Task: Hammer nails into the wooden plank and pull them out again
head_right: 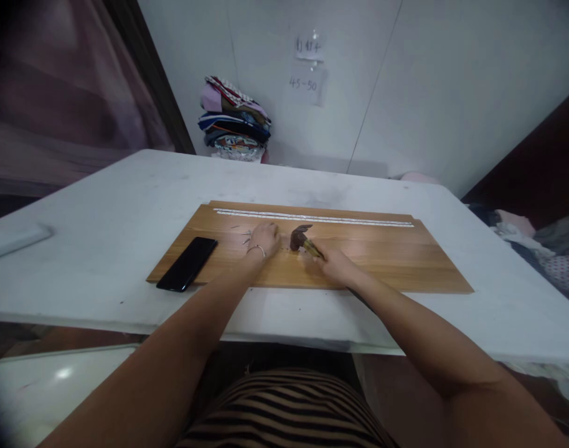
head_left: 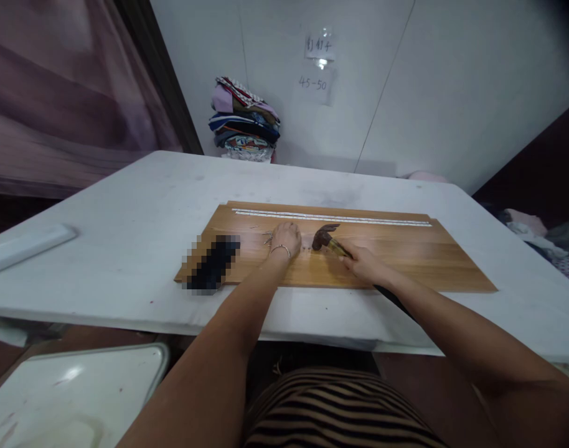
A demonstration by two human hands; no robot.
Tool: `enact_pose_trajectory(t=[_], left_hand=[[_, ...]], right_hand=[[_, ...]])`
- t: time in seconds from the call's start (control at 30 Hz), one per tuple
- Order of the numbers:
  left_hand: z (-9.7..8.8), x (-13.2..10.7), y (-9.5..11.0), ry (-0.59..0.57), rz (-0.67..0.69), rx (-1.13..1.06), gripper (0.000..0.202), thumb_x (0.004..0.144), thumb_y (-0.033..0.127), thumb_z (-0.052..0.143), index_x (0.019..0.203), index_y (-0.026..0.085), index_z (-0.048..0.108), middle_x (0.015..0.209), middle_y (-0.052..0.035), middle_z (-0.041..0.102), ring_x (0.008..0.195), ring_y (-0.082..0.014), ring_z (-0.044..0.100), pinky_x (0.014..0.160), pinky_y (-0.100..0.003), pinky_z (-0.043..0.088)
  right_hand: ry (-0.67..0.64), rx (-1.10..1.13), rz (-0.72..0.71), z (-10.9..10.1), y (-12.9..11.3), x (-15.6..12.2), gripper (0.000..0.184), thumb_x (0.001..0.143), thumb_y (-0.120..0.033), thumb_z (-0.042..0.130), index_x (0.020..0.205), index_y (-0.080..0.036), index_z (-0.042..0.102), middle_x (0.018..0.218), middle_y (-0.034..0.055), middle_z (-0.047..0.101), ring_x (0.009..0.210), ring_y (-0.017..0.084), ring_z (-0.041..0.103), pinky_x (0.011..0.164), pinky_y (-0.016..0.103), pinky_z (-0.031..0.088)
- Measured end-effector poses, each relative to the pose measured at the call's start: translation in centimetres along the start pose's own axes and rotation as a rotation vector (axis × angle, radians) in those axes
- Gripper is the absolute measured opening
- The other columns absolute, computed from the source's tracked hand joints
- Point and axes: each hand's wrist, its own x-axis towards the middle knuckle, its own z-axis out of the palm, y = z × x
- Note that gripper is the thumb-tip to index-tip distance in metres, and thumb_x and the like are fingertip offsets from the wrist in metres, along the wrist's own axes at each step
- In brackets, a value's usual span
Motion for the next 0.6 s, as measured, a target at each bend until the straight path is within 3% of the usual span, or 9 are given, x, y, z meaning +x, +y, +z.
enact_pose_trajectory(t=[0.6], left_hand=[[0.38, 0.18, -0.23, 0.004, 0.004, 0.012, 0.033, 0.102, 0.022, 0.044, 0.11, 0.014, 0.075, 0.124, -0.0173, 0.071, 0.124, -0.0292, 0.061, 0.109, -0.041, 0.046]], right_hand=[[-0.002, -0.013, -0.01, 0.04, 0.04, 0.07, 0.057, 0.091, -0.017, 0.051, 0.146, -0.02, 0.063, 0.133, 0.0097, 0.075, 0.116, 0.027, 0.069, 0.101, 0.041, 0.052]])
